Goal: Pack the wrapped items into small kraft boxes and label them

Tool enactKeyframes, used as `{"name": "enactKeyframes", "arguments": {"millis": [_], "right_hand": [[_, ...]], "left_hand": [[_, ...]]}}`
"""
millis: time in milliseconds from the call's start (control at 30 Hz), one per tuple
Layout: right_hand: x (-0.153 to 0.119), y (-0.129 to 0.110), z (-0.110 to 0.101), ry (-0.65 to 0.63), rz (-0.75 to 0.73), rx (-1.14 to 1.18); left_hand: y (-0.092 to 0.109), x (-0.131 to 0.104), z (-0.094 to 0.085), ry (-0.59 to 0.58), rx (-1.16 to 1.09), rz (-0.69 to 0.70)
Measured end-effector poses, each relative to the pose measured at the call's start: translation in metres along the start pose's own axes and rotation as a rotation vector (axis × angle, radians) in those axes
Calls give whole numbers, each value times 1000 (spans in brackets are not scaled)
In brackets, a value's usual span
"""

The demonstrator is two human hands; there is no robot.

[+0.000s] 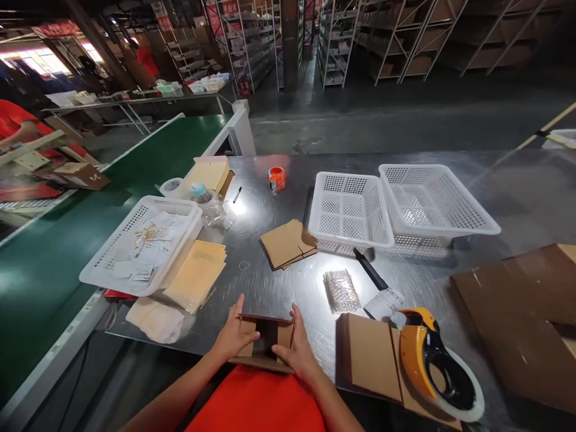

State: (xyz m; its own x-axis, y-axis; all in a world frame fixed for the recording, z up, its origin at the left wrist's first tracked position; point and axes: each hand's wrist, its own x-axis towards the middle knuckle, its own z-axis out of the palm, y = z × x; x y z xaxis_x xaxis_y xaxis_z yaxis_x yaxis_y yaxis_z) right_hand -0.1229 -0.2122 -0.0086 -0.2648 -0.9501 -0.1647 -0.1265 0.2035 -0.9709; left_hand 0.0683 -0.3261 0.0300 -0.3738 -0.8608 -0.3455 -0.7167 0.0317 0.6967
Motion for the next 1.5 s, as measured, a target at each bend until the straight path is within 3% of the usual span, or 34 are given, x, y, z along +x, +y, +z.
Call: {"name": "enactKeyframes", "arguments": {"millis": [67, 100, 167, 267, 333, 400, 533, 600, 700, 833, 967, 1067, 1233, 1267, 1367, 1500], "right_hand": [[-5, -5, -6, -9, -88, 3], [-7, -8, -9, -16, -120, 9], [-11, -15, -15, -56, -142, 13], [-12, -21, -22, -163, -90, 20], [-10, -23, -24, -199, -48, 61], [-8, -23, -25, -182, 8, 141], [-9, -22, -20, -109, 110, 187], [-13, -20, -17, -93, 120, 164], [-19, -15, -11, -49, 120, 171], [-20, -6, -3, 2, 88, 76], [-16, -6, 3, 64, 32, -75], [-16, -15, -2, 115, -105, -248], [-14, -26, -26, -287, -447, -432], [-14, -25, -29, -320, -491, -449], [-13, -19, -29, -243, -652, -548], [-13, -12, -14, -103, -795, -662]], "left_hand": [[-4, -5, 0, 77, 24, 206], [-6, -9, -3, 61, 51, 329], [-4, -15, -18, -91, 142, 542], [8, -22, -43, -379, 272, 618], [17, -25, -51, -453, 298, 577], [22, -25, -47, -425, 297, 523], [18, -25, -16, -232, 264, 401], [11, -29, -3, -133, 246, 402], [-5, -37, 2, -50, 294, 522], [-23, -37, -8, -130, 424, 785], [-28, -31, -13, -147, 468, 885], [-27, -30, -15, -133, 455, 894], [-31, -27, -23, -143, 472, 971], [-32, -25, -25, -157, 487, 972], [-32, -19, -32, -147, 510, 1011], [-27, -12, -40, -95, 514, 1102]]}}
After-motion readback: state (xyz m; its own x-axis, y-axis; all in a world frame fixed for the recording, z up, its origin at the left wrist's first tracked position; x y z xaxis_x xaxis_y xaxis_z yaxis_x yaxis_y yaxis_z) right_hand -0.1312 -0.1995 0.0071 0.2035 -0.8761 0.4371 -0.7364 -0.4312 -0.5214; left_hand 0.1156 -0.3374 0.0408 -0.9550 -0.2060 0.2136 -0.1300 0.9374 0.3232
